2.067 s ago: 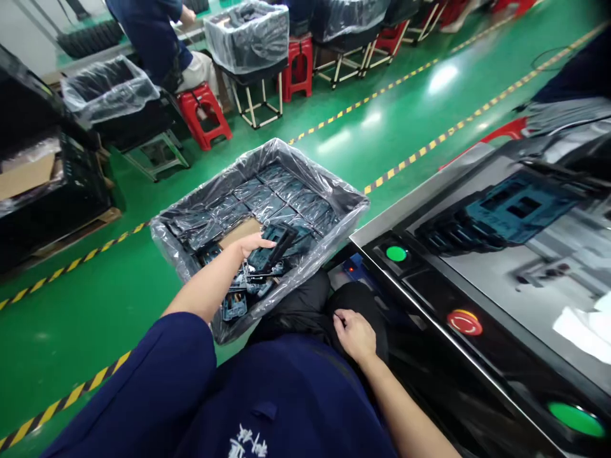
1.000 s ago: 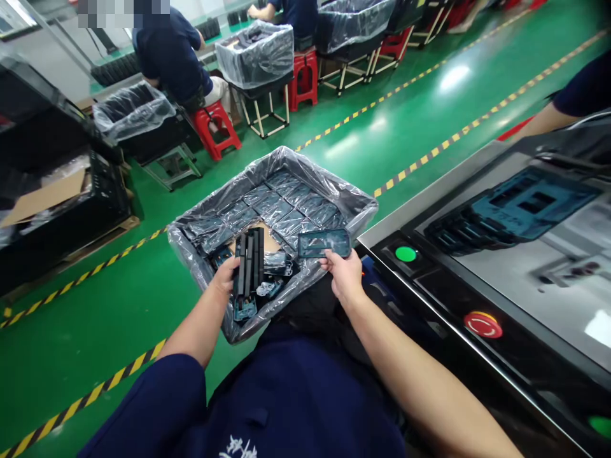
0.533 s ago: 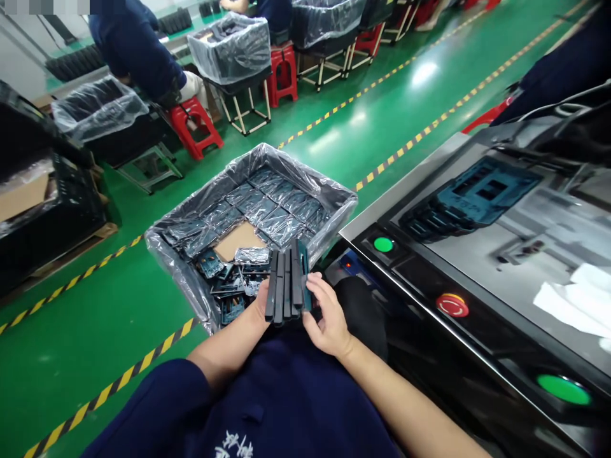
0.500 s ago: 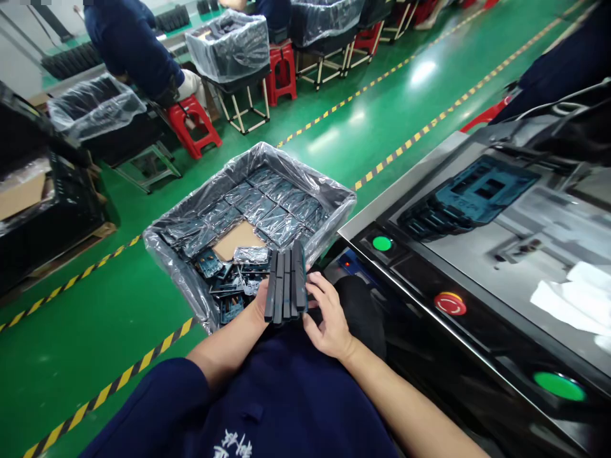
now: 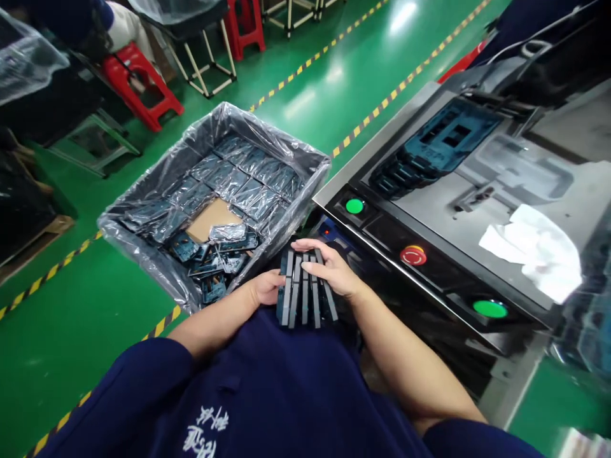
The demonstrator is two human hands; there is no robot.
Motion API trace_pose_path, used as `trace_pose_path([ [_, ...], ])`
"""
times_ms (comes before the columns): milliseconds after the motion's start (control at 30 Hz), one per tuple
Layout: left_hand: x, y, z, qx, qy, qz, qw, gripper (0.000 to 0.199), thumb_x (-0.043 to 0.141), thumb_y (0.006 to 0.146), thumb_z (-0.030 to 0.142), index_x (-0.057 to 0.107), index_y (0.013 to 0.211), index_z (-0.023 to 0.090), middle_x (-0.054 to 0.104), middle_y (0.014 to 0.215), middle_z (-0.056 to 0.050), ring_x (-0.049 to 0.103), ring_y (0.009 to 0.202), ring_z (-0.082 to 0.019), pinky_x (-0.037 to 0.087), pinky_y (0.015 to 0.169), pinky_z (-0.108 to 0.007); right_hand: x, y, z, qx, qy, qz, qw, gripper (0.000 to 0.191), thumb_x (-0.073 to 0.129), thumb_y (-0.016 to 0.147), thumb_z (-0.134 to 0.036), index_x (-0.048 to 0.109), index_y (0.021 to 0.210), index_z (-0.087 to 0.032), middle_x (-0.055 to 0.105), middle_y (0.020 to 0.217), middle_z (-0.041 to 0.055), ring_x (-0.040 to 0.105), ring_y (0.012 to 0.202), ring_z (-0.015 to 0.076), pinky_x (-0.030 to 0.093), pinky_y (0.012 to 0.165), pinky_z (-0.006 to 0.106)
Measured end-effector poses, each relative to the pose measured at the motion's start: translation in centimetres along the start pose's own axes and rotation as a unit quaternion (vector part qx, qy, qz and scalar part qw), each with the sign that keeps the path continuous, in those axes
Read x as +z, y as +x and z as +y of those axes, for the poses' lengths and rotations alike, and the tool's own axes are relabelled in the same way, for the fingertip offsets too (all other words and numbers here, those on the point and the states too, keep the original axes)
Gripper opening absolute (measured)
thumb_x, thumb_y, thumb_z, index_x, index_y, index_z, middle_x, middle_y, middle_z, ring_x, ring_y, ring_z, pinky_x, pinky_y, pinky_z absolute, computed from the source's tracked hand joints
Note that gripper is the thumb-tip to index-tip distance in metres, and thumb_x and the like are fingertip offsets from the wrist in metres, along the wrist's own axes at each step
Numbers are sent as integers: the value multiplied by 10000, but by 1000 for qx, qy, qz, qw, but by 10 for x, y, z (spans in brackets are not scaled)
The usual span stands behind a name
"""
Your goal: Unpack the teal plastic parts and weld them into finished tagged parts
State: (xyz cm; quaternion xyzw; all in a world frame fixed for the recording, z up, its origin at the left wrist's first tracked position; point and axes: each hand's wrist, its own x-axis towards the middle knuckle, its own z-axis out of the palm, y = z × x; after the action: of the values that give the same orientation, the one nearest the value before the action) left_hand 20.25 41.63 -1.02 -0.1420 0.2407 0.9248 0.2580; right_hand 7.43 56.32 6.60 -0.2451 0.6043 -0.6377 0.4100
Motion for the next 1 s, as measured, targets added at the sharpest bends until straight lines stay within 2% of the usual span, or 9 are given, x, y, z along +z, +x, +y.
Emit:
trace_pose_path([
  [67,-5,0,-1,3,7,9,1000,543,841,575,337,675,1035,100,738,982,-165,680,1006,-360,472,929,-490,1,-4,1,23,7,-2,1000,478,758,741,-425,658,1169,-235,691,1134,41,641,1036,213,480,976,381],
  [167,-9,-1,0,11,8,16,1000,514,838,564,315,681,1007,109,741,980,-165,683,996,-367,470,932,-500,6,-9,5,36,25,31,999,463,749,740,-450,676,1142,-232,705,1093,36,659,966,206,513,906,356],
  [300,-8,3,1,-16,-6,-19,1000,485,773,540,232,679,998,103,728,1035,-179,652,1065,-395,442,957,-519,16,-8,9,37,18,105,994,409,727,749,-484,695,1073,-237,718,992,33,667,880,203,527,868,360],
  [367,-9,6,1,-36,-18,-35,999,433,734,550,212,683,965,99,731,1014,-176,643,1080,-394,428,962,-514,18,-8,8,23,5,130,991,402,733,743,-471,694,1071,-241,712,1028,37,662,921,212,523,884,368],
  [467,-10,9,0,-71,-33,-46,996,370,697,584,192,686,941,95,742,938,-160,660,1032,-367,427,944,-494,18,-9,4,24,4,97,995,462,783,683,-433,690,1093,-242,697,1096,38,647,1007,228,518,902,364],
  [567,-10,11,-2,-75,-47,-37,995,350,691,591,169,685,934,96,745,881,-139,679,972,-342,426,941,-485,14,-12,2,58,9,66,996,482,785,675,-426,685,1103,-227,711,986,27,666,892,207,541,822,345],
  [700,-6,14,-4,-49,-54,-6,997,263,701,563,124,675,824,111,746,843,-118,686,950,-334,417,959,-488,10,-14,6,45,7,91,995,454,796,663,-388,687,1069,-219,709,968,16,662,836,176,538,787,308],
  [867,0,17,-6,-48,-41,0,998,302,741,601,182,671,885,104,743,915,-139,670,987,-339,409,971,-497,6,-13,5,113,-17,104,988,459,815,631,-360,688,1049,-220,664,697,-21,568,531,127,468,478,233],
  [1000,5,19,-4,-54,-27,-16,998,423,764,594,202,663,991,100,732,983,-156,663,999,-347,413,967,-504,2,-12,2,91,-17,116,989,409,819,613,-314,712,995,-214,699,786,-2,612,611,137,494,528,233],
])
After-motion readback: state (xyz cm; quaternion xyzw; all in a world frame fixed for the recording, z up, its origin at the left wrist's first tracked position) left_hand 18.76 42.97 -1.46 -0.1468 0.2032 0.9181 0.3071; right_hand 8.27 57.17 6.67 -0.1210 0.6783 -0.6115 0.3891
